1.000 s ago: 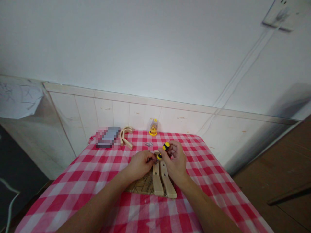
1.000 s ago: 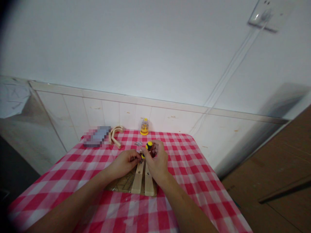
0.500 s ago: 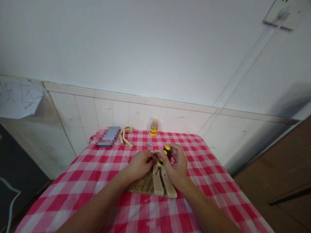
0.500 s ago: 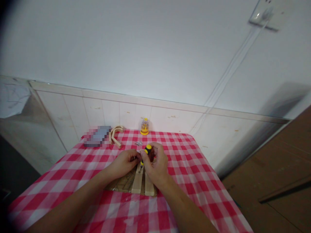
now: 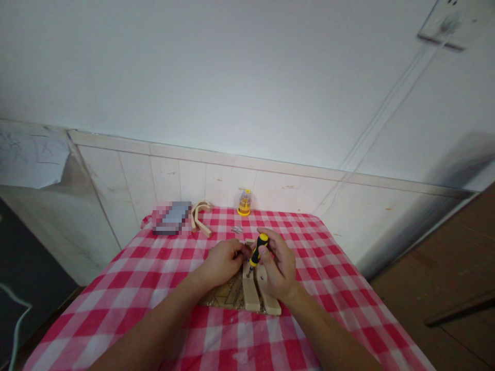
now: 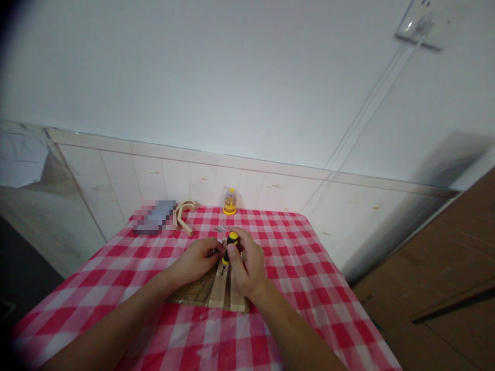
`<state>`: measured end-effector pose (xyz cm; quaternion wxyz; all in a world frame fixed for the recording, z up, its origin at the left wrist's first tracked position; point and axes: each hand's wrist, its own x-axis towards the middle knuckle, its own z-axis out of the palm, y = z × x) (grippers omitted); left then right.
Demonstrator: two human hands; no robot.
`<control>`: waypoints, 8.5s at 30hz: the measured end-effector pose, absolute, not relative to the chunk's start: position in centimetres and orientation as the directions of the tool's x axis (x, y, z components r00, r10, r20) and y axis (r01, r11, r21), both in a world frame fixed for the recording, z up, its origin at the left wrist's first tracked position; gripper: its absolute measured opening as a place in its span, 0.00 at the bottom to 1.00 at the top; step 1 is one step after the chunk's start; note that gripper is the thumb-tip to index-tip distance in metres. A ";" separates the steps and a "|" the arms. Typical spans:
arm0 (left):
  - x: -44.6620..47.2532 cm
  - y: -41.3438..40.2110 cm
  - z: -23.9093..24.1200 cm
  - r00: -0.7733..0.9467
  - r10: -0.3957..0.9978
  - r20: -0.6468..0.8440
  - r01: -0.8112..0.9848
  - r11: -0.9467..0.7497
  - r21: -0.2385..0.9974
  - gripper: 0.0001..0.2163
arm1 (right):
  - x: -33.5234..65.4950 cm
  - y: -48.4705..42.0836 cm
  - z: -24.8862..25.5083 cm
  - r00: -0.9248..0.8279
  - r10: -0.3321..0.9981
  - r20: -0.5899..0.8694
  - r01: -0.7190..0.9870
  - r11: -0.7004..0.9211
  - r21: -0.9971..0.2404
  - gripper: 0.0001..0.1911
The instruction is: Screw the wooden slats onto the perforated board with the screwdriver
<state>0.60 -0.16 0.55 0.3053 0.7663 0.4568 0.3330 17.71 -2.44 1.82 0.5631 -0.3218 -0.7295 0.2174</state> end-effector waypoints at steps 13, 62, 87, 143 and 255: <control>0.6 -0.1 0.7 0.358 0.905 0.230 0.499 -0.394 0.772 0.11 | 17.8 -2.2 1.4 -0.157 0.721 0.675 0.233 0.691 -0.684 0.17; 0.5 0.2 0.1 0.367 0.904 0.221 0.507 -0.393 0.767 0.10 | 16.8 -1.7 1.7 0.075 0.720 0.690 0.407 0.610 -0.680 0.13; 0.5 0.2 -0.2 0.361 0.898 0.250 0.497 -0.412 0.763 0.09 | 17.2 -0.9 1.9 0.048 0.744 0.667 0.402 0.596 -0.695 0.17; 0.5 0.1 0.2 0.366 0.903 0.224 0.511 -0.397 0.763 0.09 | 17.0 -2.1 2.2 -0.051 0.665 0.745 0.393 0.699 -0.597 0.15; 0.6 0.1 0.0 0.337 0.912 0.235 0.529 -0.390 0.754 0.08 | 17.2 -0.9 2.4 0.023 0.703 0.711 0.420 0.639 -0.645 0.16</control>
